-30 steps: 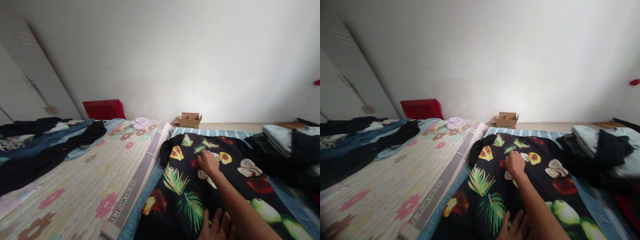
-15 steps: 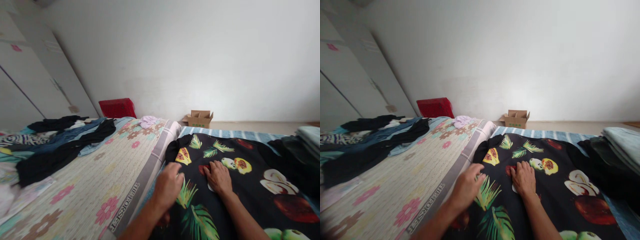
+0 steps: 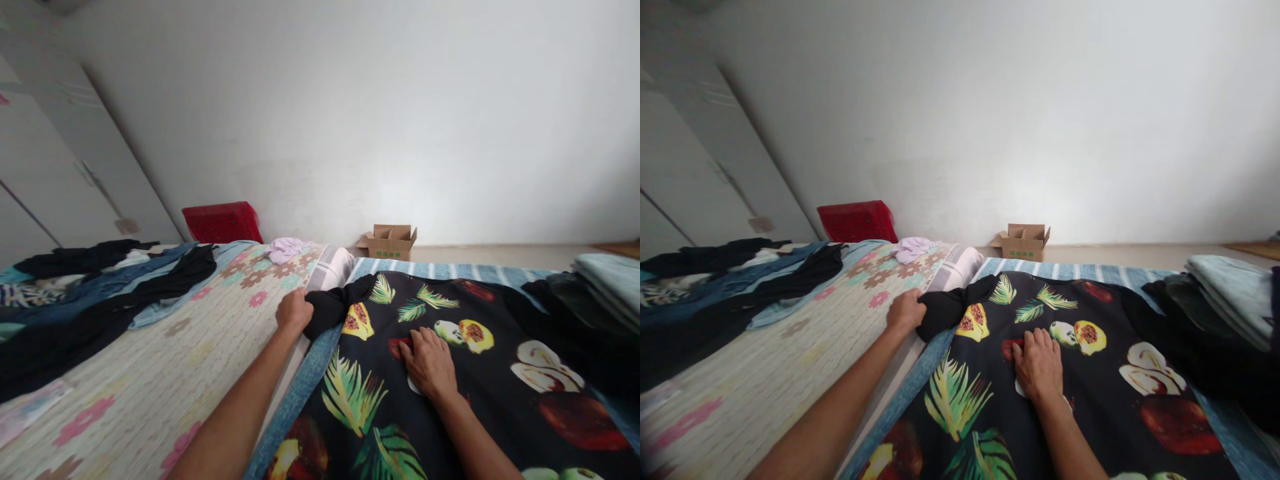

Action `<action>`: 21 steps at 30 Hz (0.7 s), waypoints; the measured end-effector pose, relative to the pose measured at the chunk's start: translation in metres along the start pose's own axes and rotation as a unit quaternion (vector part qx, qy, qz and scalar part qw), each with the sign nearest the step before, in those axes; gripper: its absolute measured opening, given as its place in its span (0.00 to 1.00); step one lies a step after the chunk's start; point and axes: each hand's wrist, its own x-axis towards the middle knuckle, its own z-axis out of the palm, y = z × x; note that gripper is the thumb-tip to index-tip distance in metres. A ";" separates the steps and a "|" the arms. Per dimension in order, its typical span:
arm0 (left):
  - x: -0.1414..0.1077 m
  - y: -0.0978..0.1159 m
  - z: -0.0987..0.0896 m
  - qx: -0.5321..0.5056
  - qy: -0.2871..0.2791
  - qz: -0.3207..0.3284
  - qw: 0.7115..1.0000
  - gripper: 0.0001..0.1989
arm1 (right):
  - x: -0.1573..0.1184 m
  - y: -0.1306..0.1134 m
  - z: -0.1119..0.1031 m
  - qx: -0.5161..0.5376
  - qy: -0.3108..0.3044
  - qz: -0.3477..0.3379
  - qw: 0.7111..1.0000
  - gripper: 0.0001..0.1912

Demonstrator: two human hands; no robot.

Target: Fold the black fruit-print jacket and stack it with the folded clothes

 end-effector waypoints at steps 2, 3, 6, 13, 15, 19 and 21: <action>0.024 0.001 -0.020 0.025 0.074 0.002 0.997 0.13 | 0.000 0.000 0.000 0.002 -0.001 0.001 1.000 0.18; 0.035 0.000 -0.028 0.033 0.106 -0.002 0.994 0.15 | 0.000 -0.001 0.000 0.003 0.000 0.002 1.000 0.18; 0.062 -0.010 -0.038 0.042 0.171 -0.036 0.984 0.17 | 0.001 -0.001 0.000 0.006 -0.001 0.005 1.000 0.18; 0.086 -0.053 -0.011 0.038 0.157 -0.181 0.970 0.23 | 0.002 -0.003 -0.001 0.005 0.007 0.015 1.000 0.18; 0.087 -0.058 -0.006 0.050 0.135 -0.191 0.971 0.25 | 0.002 -0.003 -0.002 0.004 0.008 0.017 1.000 0.18; 0.081 -0.053 -0.006 0.116 0.110 -0.162 0.974 0.27 | 0.002 -0.003 -0.003 0.007 0.008 0.015 1.000 0.18; 0.074 -0.043 -0.005 0.158 0.102 -0.100 0.977 0.28 | 0.002 -0.003 -0.003 0.010 0.009 0.015 1.000 0.18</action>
